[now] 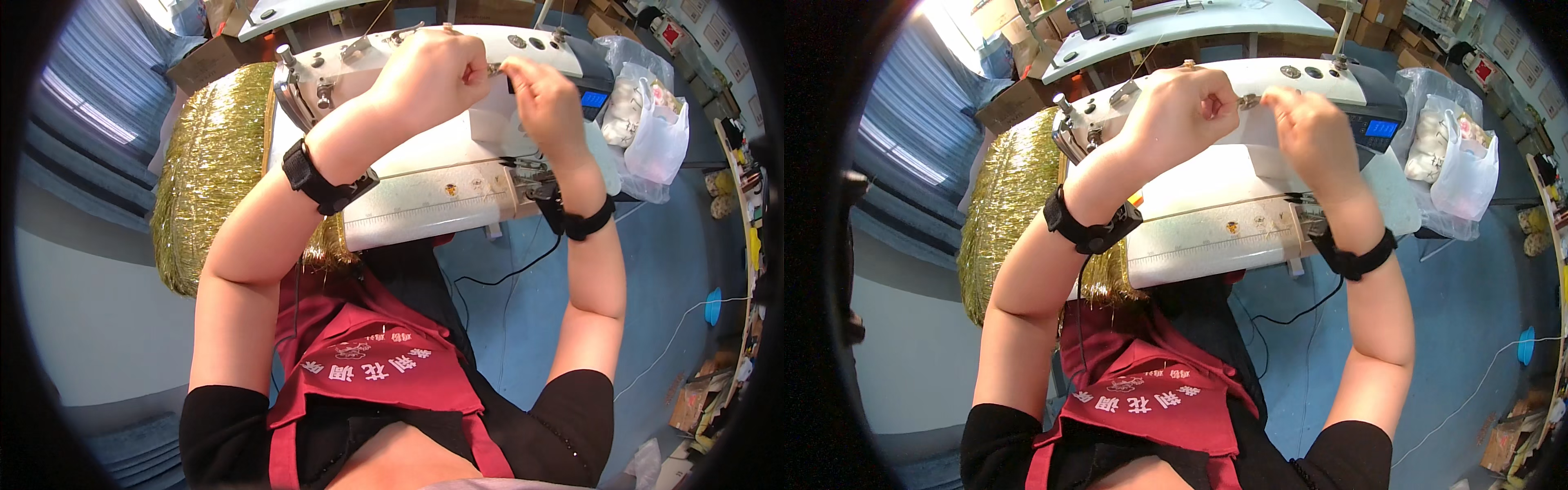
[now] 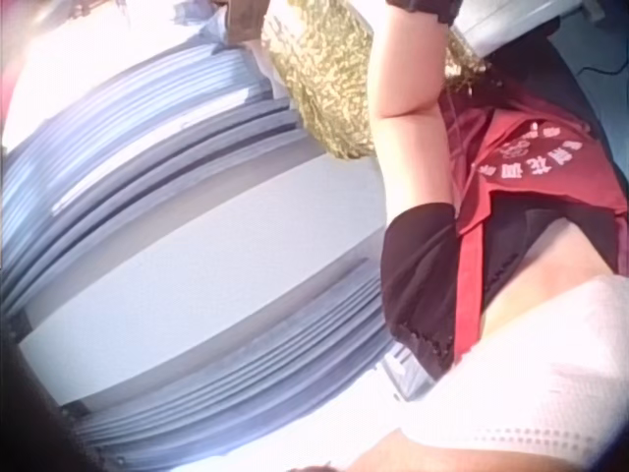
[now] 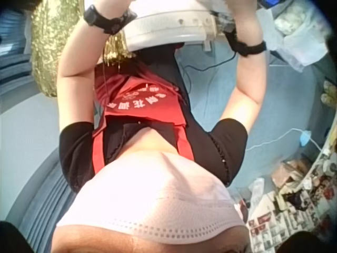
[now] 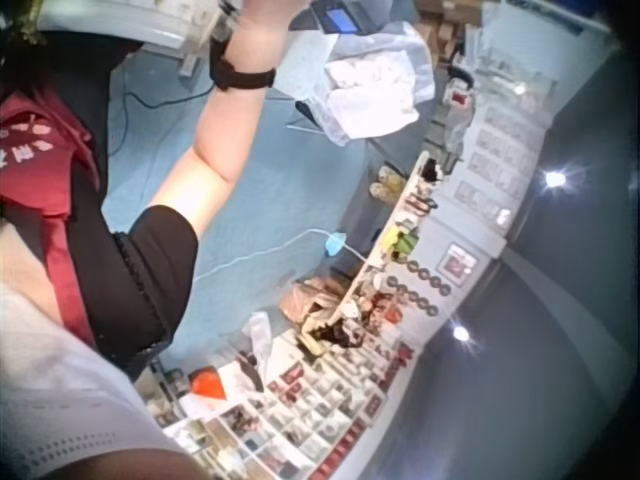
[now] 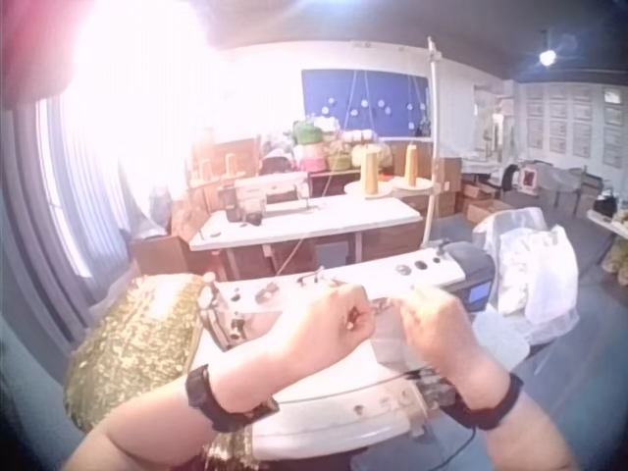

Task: The person aligns a gold tinsel curtain with a gold trim on a sewing machine, measures the trim with a tape measure, and sews the trim to the curtain edge. The person repeatedly adjusts the fabric and trim to maintain alignment during sewing.

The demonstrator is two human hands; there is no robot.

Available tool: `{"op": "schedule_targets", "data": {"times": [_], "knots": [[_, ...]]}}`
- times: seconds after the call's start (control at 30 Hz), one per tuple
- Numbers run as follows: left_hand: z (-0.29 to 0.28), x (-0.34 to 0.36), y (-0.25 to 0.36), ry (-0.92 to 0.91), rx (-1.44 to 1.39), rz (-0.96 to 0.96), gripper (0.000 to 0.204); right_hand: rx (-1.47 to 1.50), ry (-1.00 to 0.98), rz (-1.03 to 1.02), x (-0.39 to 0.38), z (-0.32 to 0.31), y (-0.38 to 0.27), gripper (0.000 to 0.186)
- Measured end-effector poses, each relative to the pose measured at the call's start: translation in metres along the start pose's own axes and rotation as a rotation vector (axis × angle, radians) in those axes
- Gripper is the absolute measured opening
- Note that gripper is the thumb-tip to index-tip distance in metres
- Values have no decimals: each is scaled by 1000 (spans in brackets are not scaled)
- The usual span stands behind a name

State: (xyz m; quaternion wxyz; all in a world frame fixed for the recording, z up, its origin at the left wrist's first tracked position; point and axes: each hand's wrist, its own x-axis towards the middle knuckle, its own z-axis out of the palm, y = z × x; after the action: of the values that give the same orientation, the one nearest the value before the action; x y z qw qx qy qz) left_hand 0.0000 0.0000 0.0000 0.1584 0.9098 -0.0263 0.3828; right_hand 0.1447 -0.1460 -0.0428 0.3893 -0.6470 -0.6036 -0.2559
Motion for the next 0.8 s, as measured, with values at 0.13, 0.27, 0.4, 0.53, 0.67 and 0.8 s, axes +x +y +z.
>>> {"op": "schedule_targets", "data": {"times": [0.13,0.27,0.4,0.53,0.67,0.8], "knots": [[6,-4,-4,19,-20,-60,10,-48,-79,-124,-5,-1,-27,15],[2,-10,-8,-92,198,80,7,56,14,-94,12,-21,-17,13],[1,-13,6,-12,-56,-47,9,-8,47,9,18,-12,-11,11],[-6,-2,-1,87,46,-74,10,-38,-38,-107,7,0,-27,9],[-1,-6,-9,15,221,91,10,-14,17,-154,15,-6,-22,13],[1,-10,-5,11,219,107,9,-4,61,-82,23,-9,-9,15]]}}
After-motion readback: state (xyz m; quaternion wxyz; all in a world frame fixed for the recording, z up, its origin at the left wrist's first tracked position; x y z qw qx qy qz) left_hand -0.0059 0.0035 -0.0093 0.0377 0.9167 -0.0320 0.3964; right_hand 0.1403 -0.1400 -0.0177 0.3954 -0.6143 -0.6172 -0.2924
